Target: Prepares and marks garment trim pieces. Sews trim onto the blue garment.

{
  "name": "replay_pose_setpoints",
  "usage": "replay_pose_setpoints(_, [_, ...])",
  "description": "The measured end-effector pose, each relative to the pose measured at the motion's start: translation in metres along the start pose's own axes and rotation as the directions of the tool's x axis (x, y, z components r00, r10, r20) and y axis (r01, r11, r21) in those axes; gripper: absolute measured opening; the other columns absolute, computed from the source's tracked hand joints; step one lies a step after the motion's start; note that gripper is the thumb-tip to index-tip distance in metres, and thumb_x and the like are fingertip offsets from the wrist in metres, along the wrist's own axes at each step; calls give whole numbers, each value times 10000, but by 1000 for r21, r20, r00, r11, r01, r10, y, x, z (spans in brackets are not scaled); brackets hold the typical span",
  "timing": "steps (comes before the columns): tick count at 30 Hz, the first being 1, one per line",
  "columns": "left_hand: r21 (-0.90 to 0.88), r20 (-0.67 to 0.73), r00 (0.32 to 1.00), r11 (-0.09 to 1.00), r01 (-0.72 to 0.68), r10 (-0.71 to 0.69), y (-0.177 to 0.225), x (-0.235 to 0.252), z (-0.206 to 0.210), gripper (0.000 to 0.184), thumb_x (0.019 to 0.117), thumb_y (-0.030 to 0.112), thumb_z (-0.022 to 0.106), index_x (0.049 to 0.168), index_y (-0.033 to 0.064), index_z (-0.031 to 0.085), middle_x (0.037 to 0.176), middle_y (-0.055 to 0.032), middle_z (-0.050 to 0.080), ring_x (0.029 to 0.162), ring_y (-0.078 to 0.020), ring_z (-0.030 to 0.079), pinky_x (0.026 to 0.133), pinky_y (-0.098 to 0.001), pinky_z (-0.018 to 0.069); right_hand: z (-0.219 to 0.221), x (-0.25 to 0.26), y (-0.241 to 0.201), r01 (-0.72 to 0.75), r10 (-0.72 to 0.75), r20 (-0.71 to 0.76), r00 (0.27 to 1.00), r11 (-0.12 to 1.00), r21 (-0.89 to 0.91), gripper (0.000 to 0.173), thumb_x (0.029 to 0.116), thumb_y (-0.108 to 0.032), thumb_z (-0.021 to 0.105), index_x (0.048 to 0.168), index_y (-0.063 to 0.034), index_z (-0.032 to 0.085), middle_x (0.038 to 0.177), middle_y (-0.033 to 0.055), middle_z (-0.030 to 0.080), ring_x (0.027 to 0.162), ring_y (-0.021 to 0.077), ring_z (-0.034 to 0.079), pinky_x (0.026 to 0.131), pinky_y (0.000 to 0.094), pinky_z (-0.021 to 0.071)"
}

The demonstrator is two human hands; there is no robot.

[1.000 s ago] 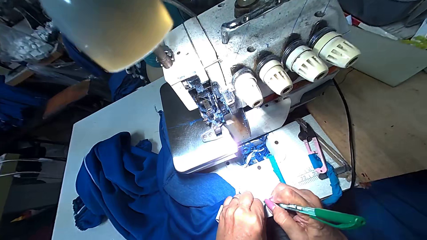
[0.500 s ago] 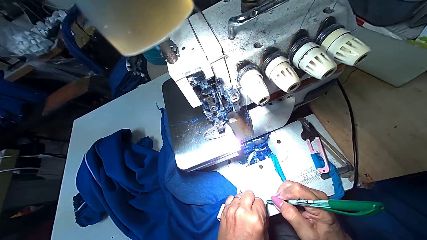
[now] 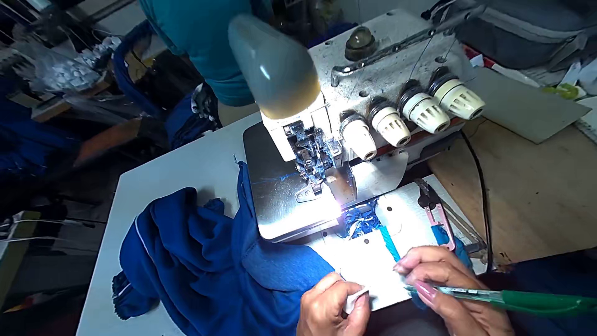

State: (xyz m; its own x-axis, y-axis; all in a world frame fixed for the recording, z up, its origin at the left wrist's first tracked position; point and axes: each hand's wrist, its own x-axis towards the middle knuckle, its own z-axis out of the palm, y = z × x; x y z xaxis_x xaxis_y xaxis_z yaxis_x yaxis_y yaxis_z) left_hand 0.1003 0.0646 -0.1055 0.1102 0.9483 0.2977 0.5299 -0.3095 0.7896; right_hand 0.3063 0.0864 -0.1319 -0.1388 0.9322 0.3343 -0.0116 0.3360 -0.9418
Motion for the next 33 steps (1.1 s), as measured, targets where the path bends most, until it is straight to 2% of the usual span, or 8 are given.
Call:
replay_pose_setpoints(5, [-183,-4,997,980,79,-81,6,1,-5,71,836,62,764,827,-8,754,743,-50,686,663,0,600,597,-128,488,16,-12,-8,-194,191,97,977,981,16,162,998,-143,639,1085,-39,728,1021,20,701,884,9,652,759,181,571])
replay_pose_setpoints(11, [-258,56,994,960,106,-95,6,-5,-6,97,848,74,763,833,-20,742,732,-52,665,651,0,577,581,-125,467,24,-14,-4,-41,47,83,995,996,-82,109,986,-123,654,975,-27,702,941,51,679,854,12,642,756,145,548])
replay_pose_setpoints(14, [-197,286,956,973,123,-63,12,-1,-30,298,896,279,781,1024,15,731,1014,-99,703,950,-100,660,822,-241,551,20,-8,-11,136,-108,124,986,960,-244,118,1032,-154,584,1002,-57,643,971,64,640,934,42,627,836,136,519])
replay_pose_setpoints(17, [-234,476,879,968,87,36,16,15,-68,531,1063,485,437,1222,59,709,1364,-118,647,1324,-166,563,1120,-395,434,7,14,-26,423,-350,276,895,864,-273,117,1063,-169,532,1088,-114,632,1039,43,599,1011,105,590,942,207,474])
replay_pose_setpoints(21, [-583,568,742,810,60,354,17,48,-85,460,1111,271,401,1273,-96,627,1272,-165,671,1238,-90,592,1092,-265,447,8,48,-53,622,-536,385,752,769,-146,112,1030,-154,593,1106,-173,673,1096,-15,563,1072,86,511,983,217,390])
replay_pose_setpoints(27, [-817,437,856,519,249,277,31,53,-72,98,910,62,738,994,12,731,957,43,741,898,47,662,798,-143,546,20,72,-79,655,-619,308,723,755,-20,79,1003,-192,655,1068,-190,699,1109,-53,567,1114,22,514,985,161,395])
replay_pose_setpoints(30, [-714,136,952,694,-98,275,48,44,-78,130,947,166,723,937,37,707,917,-7,741,931,-33,695,864,-210,568,14,75,-85,580,-544,260,798,810,-87,88,1015,-280,641,1086,-258,688,1063,-109,574,1035,-32,539,916,132,423])
replay_pose_setpoints(33, [-308,-179,923,872,-380,340,59,35,-85,118,961,151,719,913,45,698,896,-38,734,933,-135,733,914,-333,621,20,65,-74,405,-395,223,891,914,1,381,959,-503,671,1237,-242,666,1170,-139,608,1016,-64,571,827,97,475])
